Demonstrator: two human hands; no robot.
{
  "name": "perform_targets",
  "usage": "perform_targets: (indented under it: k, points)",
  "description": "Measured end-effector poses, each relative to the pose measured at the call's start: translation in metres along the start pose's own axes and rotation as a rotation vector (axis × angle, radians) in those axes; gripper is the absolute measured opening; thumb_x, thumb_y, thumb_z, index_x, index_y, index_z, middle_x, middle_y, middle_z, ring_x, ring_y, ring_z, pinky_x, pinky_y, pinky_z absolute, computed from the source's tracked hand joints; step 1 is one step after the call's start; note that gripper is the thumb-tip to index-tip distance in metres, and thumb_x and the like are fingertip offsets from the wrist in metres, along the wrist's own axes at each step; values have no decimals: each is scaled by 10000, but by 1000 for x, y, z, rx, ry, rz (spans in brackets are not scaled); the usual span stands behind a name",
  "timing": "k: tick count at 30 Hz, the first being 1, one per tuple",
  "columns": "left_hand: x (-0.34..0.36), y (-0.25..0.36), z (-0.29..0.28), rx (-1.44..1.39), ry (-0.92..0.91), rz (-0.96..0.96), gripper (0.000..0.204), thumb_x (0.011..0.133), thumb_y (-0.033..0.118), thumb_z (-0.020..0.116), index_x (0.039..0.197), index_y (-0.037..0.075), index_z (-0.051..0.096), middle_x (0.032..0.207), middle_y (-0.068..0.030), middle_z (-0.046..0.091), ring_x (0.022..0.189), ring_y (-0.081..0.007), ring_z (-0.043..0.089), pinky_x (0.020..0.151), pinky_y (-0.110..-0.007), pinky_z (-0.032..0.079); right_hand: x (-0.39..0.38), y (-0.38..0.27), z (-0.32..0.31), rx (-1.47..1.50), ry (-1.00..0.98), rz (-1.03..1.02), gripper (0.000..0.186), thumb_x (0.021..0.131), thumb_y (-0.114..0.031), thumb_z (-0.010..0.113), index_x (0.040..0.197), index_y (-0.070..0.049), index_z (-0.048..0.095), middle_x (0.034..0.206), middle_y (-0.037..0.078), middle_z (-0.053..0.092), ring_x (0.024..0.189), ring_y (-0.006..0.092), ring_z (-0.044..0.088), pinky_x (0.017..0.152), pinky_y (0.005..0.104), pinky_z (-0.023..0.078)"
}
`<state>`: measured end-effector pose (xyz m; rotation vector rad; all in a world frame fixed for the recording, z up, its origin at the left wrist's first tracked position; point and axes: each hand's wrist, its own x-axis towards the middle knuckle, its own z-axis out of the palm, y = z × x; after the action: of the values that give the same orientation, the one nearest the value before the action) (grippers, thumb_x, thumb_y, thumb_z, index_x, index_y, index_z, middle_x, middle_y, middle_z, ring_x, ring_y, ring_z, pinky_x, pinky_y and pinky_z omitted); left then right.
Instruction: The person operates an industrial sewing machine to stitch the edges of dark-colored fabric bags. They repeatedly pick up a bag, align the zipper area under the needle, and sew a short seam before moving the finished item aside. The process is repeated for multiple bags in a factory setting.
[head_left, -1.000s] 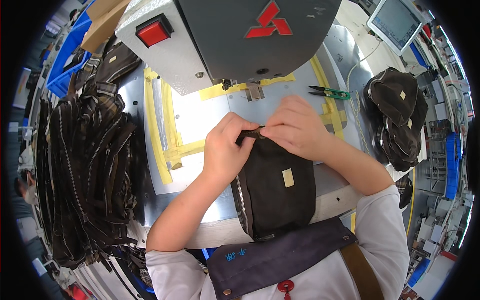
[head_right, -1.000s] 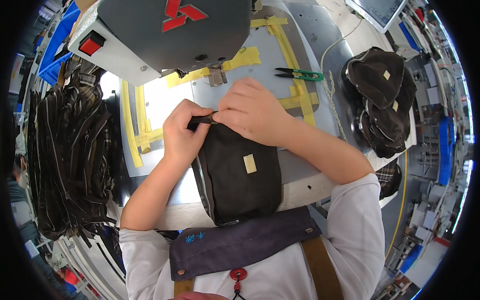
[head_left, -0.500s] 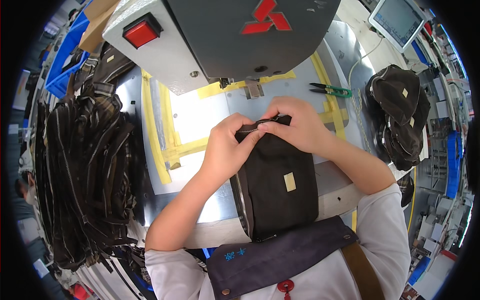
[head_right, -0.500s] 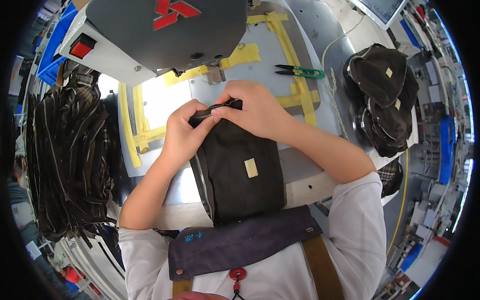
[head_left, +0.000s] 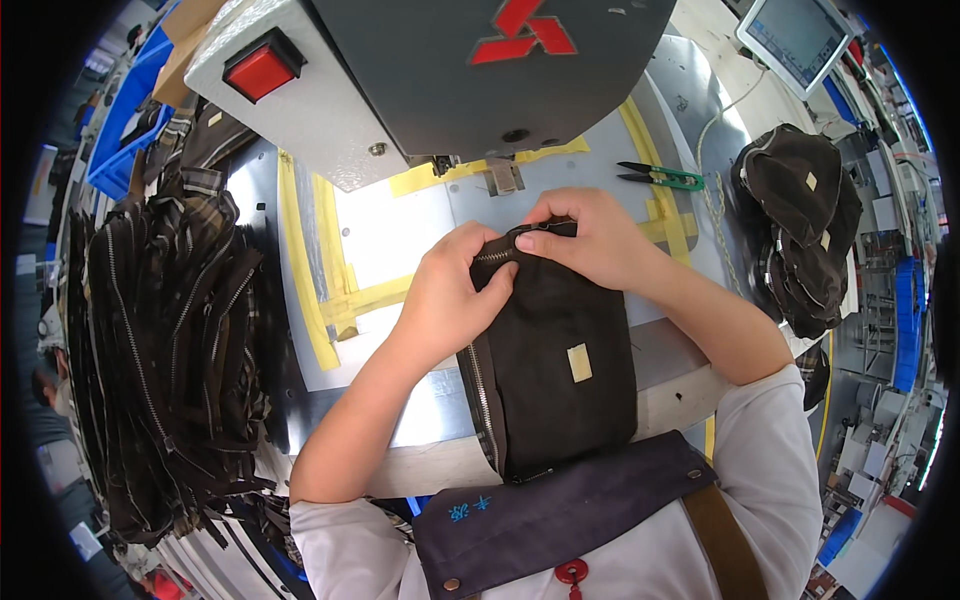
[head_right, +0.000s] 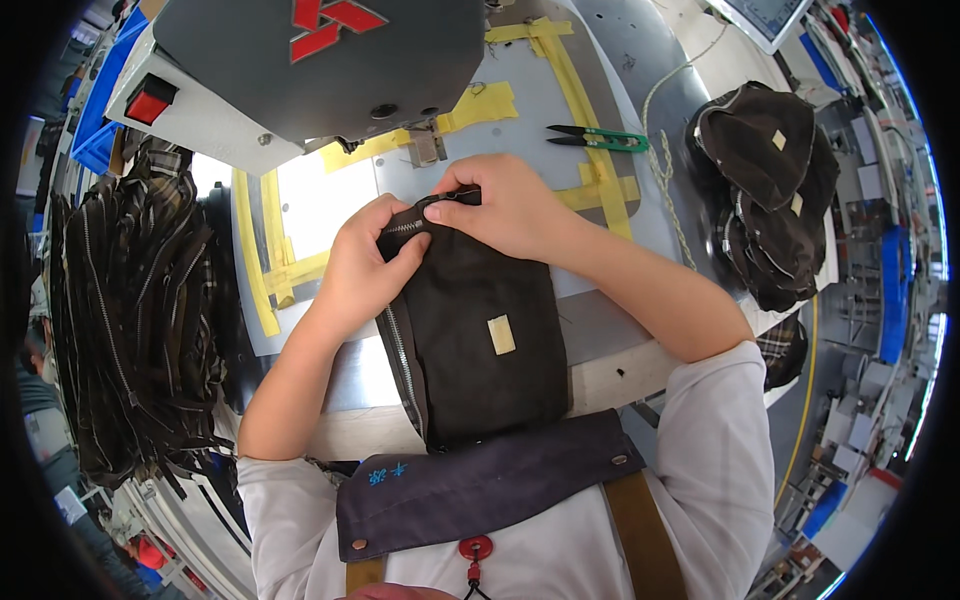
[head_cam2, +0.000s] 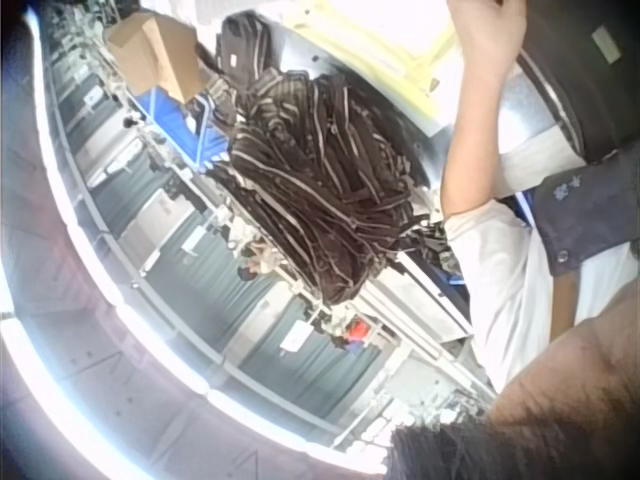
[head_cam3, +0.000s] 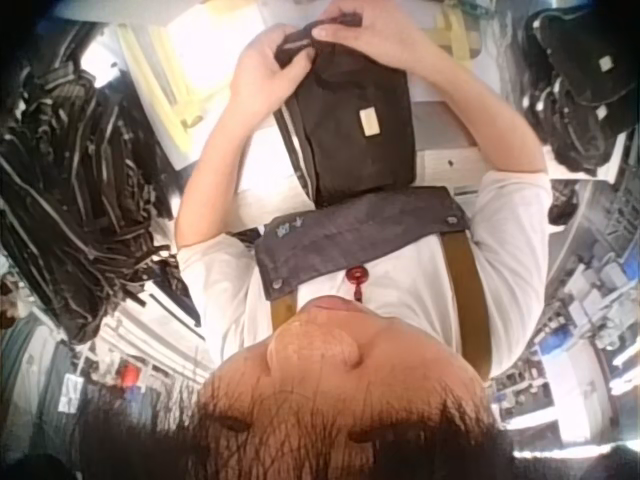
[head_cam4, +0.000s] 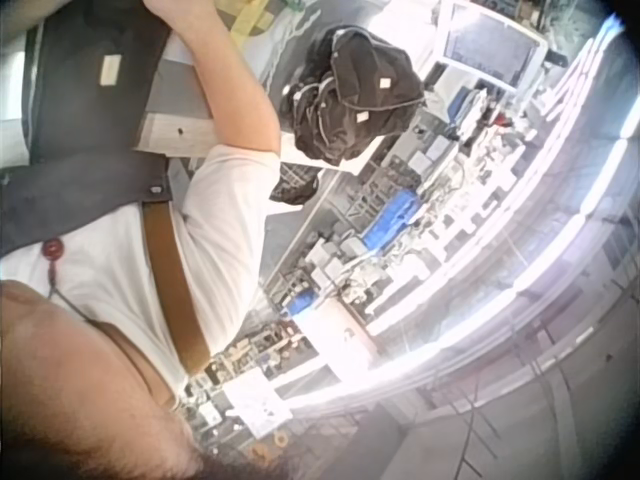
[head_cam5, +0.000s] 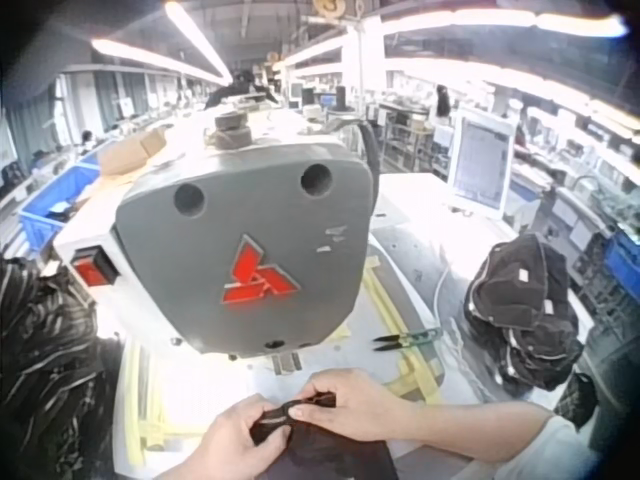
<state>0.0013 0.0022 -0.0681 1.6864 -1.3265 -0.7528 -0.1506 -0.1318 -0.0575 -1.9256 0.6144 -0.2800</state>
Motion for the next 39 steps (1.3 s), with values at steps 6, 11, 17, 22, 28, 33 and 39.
perform_targets:
  k: [6,11,17,22,28,33,39]
  points:
    - [3,-4,-2,-117,-52,-56,189,879,158,670,902,-19,609,799,-109,592,714,-189,554,659,-309,452,-1,5,1,11,8,-15,260,820,-218,716,932,15,687,827,134,678,734,198,610,686,320,474]
    - [2,-11,-2,-181,-49,-19,165,899,149,653,908,-11,615,793,-90,589,715,-152,528,677,-286,438,-5,4,2,97,61,-85,190,828,-168,708,915,-1,690,825,122,678,744,190,623,689,320,488]
    - [7,-7,1,-1,40,68,131,868,120,663,904,-6,647,801,-108,600,728,-227,570,685,-307,449,1,2,4,-86,118,-106,161,831,-164,691,846,-5,671,834,119,682,756,236,642,688,340,498]
    - [21,-9,0,306,243,122,90,836,104,662,842,15,648,771,-96,611,713,-245,597,665,-355,473,23,13,2,-184,131,-66,199,826,-210,673,835,-11,678,822,144,684,778,293,655,709,381,504]
    - [44,-8,0,252,222,-82,100,801,118,658,815,20,647,716,-101,636,683,-265,623,662,-377,491,41,13,-10,-361,108,-47,222,806,-205,683,830,16,672,734,137,668,718,259,655,688,352,495]
    - [59,-9,5,333,212,-83,152,813,166,646,849,18,663,710,-96,665,674,-260,643,666,-364,497,55,25,-24,-357,101,-4,221,786,-223,685,855,-14,694,799,154,685,777,295,663,721,381,512]
    - [66,-16,10,372,307,-26,160,810,162,645,839,8,675,715,-107,673,680,-291,648,675,-386,502,66,29,-29,-376,112,-145,223,774,-237,681,837,-24,704,804,157,688,779,320,658,719,404,515]
